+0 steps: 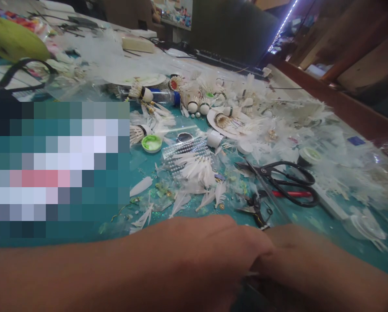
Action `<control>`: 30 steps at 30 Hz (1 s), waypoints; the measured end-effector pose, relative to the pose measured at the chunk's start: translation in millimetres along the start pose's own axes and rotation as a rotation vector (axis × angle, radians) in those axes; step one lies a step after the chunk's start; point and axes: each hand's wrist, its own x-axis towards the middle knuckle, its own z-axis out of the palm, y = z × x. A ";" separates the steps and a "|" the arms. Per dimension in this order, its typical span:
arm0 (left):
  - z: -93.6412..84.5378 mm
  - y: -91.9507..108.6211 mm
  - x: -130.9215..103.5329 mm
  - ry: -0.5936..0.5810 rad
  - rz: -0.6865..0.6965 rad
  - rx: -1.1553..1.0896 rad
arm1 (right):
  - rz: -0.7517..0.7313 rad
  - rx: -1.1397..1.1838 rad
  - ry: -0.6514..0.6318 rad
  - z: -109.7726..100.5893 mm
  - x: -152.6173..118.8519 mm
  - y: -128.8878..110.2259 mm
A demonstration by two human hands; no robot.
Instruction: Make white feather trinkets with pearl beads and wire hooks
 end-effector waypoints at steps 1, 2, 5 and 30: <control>-0.4 0.8 0.4 -0.013 0.017 -0.005 | 0.007 -0.007 0.005 0.1 0.4 -0.8; -0.7 1.7 0.5 -0.007 0.018 0.004 | 0.008 -0.011 0.005 0.1 0.7 -1.2; 0.4 1.8 -0.3 -0.034 0.009 0.006 | -0.007 -0.008 0.000 -0.5 0.9 -1.4; -0.4 -16.2 -3.6 -0.040 0.156 -0.133 | -0.005 0.068 -0.012 -6.3 0.1 -5.6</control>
